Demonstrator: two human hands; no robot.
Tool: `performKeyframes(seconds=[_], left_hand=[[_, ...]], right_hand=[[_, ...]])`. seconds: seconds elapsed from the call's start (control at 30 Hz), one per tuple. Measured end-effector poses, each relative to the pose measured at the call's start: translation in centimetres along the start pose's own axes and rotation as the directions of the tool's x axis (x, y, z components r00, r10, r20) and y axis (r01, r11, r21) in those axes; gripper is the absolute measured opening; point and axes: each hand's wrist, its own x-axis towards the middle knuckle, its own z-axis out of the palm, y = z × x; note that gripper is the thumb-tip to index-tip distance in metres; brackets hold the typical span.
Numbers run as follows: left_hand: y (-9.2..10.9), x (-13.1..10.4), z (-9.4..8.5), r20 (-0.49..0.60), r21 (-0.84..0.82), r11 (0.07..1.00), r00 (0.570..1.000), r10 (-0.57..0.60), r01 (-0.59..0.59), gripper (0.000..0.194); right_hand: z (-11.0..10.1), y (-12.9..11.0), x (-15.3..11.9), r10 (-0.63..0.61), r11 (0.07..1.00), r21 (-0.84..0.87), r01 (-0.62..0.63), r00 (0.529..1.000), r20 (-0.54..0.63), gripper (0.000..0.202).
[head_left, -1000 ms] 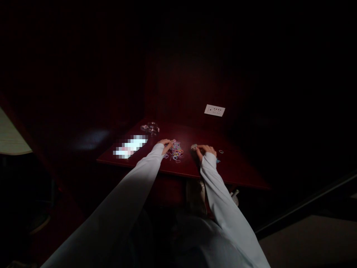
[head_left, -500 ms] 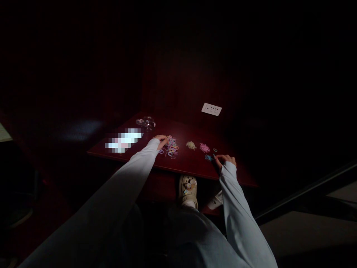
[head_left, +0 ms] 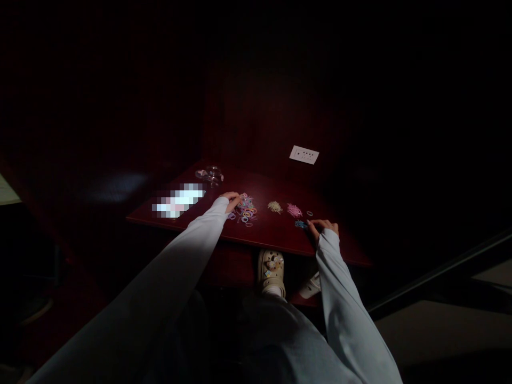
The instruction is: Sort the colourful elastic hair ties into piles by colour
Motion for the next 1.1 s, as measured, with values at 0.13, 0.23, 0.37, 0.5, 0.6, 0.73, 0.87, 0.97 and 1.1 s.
performKeyframes(seconds=[0.13, 0.23, 0.37, 0.5, 0.6, 0.73, 0.87, 0.97, 1.1], left_hand=[[0.0, 0.3, -0.5, -0.054, -0.053, 0.999, 0.998, -0.013, 0.01, 0.034], [0.2, 0.2, -0.8, -0.171, -0.095, 0.995, 0.984, -0.052, 0.036, 0.041], [0.9, -0.2, -1.0, -0.286, -0.142, 0.988, 0.953, -0.096, 0.057, 0.051], [1.7, -0.4, -1.2, -0.326, -0.184, 0.981, 0.937, -0.125, 0.067, 0.058], [2.2, -0.5, -1.3, -0.316, -0.199, 0.977, 0.94, -0.132, 0.07, 0.06], [2.6, -0.6, -1.5, -0.294, -0.173, 0.981, 0.947, -0.133, 0.084, 0.057], [2.6, -0.6, -1.6, -0.241, -0.162, 0.981, 0.96, -0.145, 0.107, 0.056], [2.4, -0.6, -1.6, -0.224, -0.164, 0.98, 0.963, -0.148, 0.112, 0.057], [2.1, -0.6, -1.4, -0.219, -0.165, 0.98, 0.965, -0.147, 0.111, 0.059]], right_hand=[[0.6, -0.9, 0.1, 0.016, 1.0, 0.0, -0.016, 0.995, -0.101, 0.062], [1.9, -3.7, -0.2, -0.063, 0.997, 0.045, 0.069, 0.991, -0.115, 0.055], [4.5, -10.3, -1.2, -0.283, 0.951, 0.128, 0.282, 0.959, -0.004, 0.04], [7.1, -16.6, -1.2, -0.532, 0.83, 0.282, 0.481, 0.835, 0.143, 0.025], [8.5, -19.3, -0.6, -0.547, 0.803, 0.383, 0.456, 0.82, 0.171, 0.022], [9.1, -20.2, -0.2, -0.508, 0.801, 0.452, 0.392, 0.845, 0.168, 0.021], [8.9, -19.8, -0.6, -0.573, 0.77, 0.465, 0.437, 0.794, 0.203, 0.024], [9.1, -19.6, -0.7, -0.581, 0.774, 0.447, 0.449, 0.785, 0.217, 0.021], [9.9, -19.6, -0.5, -0.542, 0.796, 0.429, 0.426, 0.817, 0.194, 0.016]])
